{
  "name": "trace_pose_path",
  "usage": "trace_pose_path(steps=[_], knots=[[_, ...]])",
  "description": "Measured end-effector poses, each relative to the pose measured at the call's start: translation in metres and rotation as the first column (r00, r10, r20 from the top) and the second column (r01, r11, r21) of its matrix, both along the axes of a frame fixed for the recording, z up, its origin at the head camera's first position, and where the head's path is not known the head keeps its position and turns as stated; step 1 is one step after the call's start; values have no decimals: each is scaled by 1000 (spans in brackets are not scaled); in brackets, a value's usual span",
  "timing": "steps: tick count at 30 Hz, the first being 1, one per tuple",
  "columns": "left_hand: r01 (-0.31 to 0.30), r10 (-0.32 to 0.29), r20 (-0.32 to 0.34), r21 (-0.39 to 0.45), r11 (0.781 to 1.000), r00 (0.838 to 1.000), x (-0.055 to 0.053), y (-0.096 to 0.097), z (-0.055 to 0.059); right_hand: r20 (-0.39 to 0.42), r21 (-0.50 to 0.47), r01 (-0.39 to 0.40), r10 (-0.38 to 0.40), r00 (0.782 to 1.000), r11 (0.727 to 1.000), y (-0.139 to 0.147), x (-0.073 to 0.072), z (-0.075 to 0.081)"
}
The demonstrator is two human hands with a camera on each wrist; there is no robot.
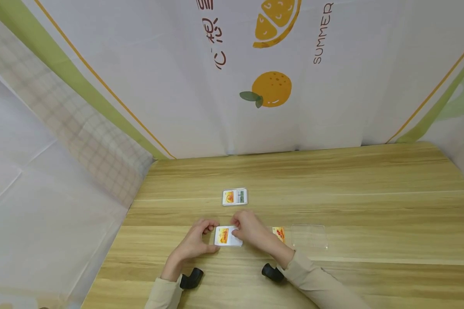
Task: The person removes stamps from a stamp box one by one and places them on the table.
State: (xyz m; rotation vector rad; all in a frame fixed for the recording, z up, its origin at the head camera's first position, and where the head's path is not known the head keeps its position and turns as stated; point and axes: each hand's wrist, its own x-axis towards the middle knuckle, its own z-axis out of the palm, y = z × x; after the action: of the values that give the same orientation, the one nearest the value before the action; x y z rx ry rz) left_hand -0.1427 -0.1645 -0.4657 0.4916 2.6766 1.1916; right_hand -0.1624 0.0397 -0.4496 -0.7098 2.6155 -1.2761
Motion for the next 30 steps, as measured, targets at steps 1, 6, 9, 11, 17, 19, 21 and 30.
trace_pose_path(steps=[1, 6, 9, 11, 17, 19, 21, 30], knots=[[-1, 1, -1, 0, 1000, 1000, 0, 0, 0, 2, 1, 0, 0, 1000, 1000, -1, 0, 0], [4, -4, -4, 0, 1000, 1000, 0, 0, 1, -15, 1, -9, 9, 1000, 1000, -4, 0, 0], [10, -10, -11, -1, 1000, 1000, 0, -1, 0, -19, -4, -12, 12, 1000, 1000, -6, -1, 0], [10, -10, -12, -4, 1000, 1000, 0, -1, -1, -18, -7, -13, 13, 1000, 1000, -7, -1, 0], [5, -5, -3, -10, 1000, 1000, 0, -1, 0, -21, -5, -31, 31, 999, 999, -11, -1, 0], [7, -7, -5, -9, 1000, 1000, 0, 0, 0, -21, -5, -38, 38, 999, 999, -12, -2, 0], [9, -9, -10, -8, 1000, 1000, 0, 0, 0, -20, -5, -45, 45, 999, 999, -13, -2, 0], [15, -15, -15, -9, 1000, 1000, -1, -1, -1, -29, 16, -64, 65, 997, 998, -20, -2, -1]])
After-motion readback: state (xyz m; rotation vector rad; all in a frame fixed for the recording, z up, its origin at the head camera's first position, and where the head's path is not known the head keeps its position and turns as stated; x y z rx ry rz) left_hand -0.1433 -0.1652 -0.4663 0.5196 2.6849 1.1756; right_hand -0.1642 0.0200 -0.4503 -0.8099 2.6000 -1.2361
